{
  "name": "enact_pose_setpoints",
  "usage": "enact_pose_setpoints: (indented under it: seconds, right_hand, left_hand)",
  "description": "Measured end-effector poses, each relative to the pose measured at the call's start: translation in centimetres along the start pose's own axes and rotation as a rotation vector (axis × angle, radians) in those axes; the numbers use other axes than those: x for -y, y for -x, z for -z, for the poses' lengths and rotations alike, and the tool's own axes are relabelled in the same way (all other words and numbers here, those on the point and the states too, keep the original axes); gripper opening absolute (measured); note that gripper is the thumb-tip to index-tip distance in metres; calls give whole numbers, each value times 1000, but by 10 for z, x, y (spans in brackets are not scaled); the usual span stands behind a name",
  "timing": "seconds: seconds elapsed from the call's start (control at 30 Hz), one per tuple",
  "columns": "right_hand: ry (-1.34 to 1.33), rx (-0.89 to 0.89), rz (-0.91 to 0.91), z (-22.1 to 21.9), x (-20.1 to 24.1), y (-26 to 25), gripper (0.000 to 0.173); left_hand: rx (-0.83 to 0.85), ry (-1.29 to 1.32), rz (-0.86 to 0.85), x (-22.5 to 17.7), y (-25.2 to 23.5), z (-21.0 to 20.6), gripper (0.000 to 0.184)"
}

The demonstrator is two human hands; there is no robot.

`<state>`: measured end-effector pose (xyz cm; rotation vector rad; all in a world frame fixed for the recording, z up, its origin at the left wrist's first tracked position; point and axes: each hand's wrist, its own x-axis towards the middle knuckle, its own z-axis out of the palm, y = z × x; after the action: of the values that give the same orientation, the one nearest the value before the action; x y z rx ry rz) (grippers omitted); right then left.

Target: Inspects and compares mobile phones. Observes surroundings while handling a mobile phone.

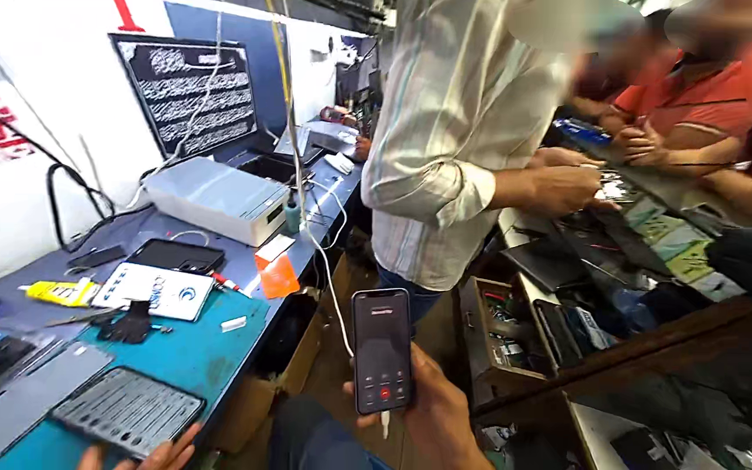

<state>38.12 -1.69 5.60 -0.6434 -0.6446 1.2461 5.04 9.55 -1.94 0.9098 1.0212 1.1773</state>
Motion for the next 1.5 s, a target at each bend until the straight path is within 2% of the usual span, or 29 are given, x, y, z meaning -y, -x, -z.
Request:
enact_pose_setpoints:
  seconds: [0.17,0.3,0.47,0.6,0.73,0.83,0.93,1.07,1.2,1.3,1.5]
  right_hand:
    - [-168,117,-15,3,1,-3,55]
    - [-244,153,-58,4,0,-4,57]
    - [-192,153,-57,5,-1,-2,57]
    - [-168,156,-75,8,-6,0,58]
    - [-195,157,-90,9,-11,-1,58]
    - [-197,158,-106,8,-14,-2,59]
    - [-192,160,-108,9,-16,-2,57]
    - [-201,143,-121,11,-15,-2,57]
    - [-209,145,-118,10,-16,-5,57]
    - [-229,145,-117,8,-20,-4,57]
    - [-254,180,-122,14,-24,-6,53]
  left_hand:
    - [-73,-88,64,-8,1,-9,71]
    - [-119,-128,56,-9,-3,-18,72]
    - [-189,-31,7,-2,-11,-42,77]
    - [-152,73,46,1,-11,-52,84]
    - [-215,118,72,7,-17,-62,79]
    - [-248,86,97,7,-22,-71,66]
    - [-223,112,152,3,-24,-77,46]
    - [-134,282,237,-5,-23,-75,37]
    - [-156,526,299,-13,-19,-88,46]
    - [-161,597,322,-10,-18,-92,48]
    - [-13,629,395,-3,-23,-86,45]
